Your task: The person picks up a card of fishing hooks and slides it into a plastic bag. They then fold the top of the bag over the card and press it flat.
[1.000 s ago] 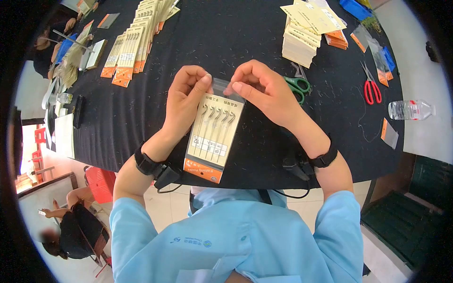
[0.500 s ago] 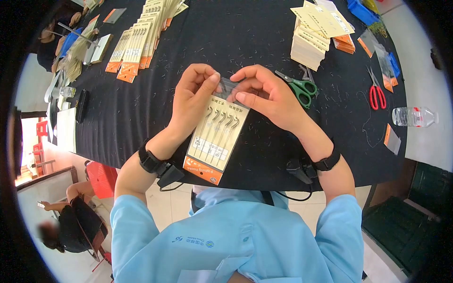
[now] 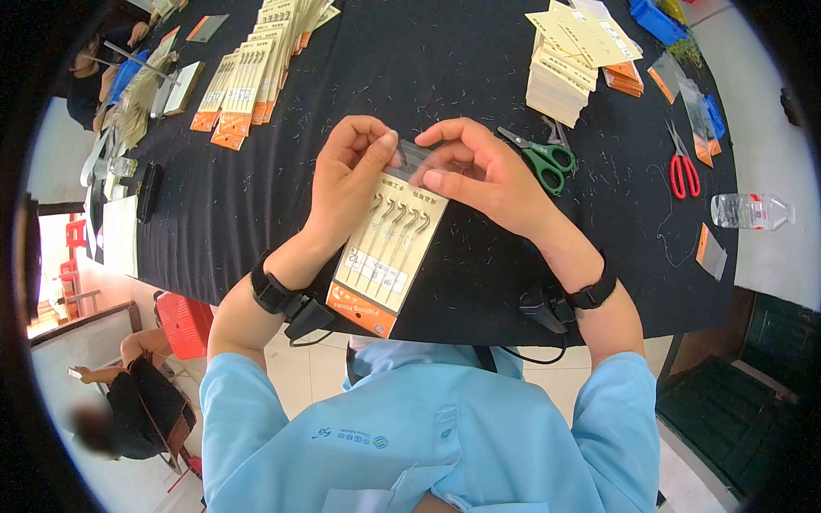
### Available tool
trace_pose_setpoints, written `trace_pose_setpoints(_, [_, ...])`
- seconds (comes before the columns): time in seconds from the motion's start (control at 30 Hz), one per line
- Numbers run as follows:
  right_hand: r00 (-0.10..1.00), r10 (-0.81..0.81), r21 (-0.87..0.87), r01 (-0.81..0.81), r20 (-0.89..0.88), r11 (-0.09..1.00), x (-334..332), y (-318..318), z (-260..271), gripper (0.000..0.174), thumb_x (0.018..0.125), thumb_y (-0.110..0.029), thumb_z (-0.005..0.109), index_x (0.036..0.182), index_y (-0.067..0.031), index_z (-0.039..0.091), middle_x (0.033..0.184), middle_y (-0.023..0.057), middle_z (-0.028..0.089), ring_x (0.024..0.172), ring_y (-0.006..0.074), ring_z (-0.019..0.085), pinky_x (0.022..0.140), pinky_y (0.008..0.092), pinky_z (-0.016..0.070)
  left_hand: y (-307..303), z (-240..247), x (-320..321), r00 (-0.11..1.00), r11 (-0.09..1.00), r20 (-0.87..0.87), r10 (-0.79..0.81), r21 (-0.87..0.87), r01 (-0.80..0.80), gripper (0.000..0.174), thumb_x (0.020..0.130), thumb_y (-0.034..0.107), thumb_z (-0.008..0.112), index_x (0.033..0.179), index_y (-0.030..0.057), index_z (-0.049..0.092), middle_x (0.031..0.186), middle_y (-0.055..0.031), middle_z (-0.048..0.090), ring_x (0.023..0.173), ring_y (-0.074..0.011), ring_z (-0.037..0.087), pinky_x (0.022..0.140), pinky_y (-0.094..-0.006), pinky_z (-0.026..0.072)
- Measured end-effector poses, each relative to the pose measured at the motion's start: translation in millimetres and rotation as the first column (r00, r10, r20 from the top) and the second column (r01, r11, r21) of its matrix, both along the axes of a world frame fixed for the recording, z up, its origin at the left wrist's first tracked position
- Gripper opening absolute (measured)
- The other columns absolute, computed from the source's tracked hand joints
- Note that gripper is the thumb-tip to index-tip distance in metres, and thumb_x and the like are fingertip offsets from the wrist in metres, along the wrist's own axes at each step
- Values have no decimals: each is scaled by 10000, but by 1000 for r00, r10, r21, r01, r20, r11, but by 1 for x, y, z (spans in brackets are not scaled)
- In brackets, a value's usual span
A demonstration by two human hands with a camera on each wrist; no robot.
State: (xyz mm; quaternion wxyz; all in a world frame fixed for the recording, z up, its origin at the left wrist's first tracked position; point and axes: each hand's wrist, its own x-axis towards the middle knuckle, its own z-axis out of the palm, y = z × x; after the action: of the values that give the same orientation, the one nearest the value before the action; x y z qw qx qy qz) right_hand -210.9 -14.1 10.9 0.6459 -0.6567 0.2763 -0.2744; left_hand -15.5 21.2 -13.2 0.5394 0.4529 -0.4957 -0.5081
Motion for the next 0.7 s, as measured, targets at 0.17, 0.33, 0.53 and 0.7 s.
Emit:
trace_pose_setpoints(0.17, [998,-62,49,62,3,997,3,3,-4,364,893,-158,598,1195,-32,438,978,72,632,924,111,600,811,256,468,-1,0,-1,999,999,-18,33,20,-32,91,935,120,532,987,46,523,794,-3,574,717,-42,530,658,-195,440])
trace_pose_setpoints(0.33, [982,-183,-12,183,-39,983,-3,-4,-4,334,887,-130,591,1184,-46,463,942,50,641,888,97,595,797,248,460,-7,-6,4,995,1000,-103,-2,14,4,217,986,233,443,1058,39,509,859,-32,585,738,-55,541,667,-198,439])
trace_pose_setpoints(0.53, [977,-213,-32,212,-28,977,-7,-9,-2,327,890,-129,583,1186,-49,469,936,54,645,884,98,596,802,259,458,-9,-4,2,990,993,-139,-17,113,33,204,947,175,525,1066,11,500,841,-38,615,715,-59,540,650,-204,421])
trace_pose_setpoints(0.7, [980,-200,7,200,5,980,-6,-9,-3,364,893,-123,577,1223,-54,440,939,53,638,905,96,583,817,257,445,-8,0,2,998,991,-62,-6,132,14,212,897,112,602,1057,7,509,830,-33,621,749,-57,561,662,-203,435])
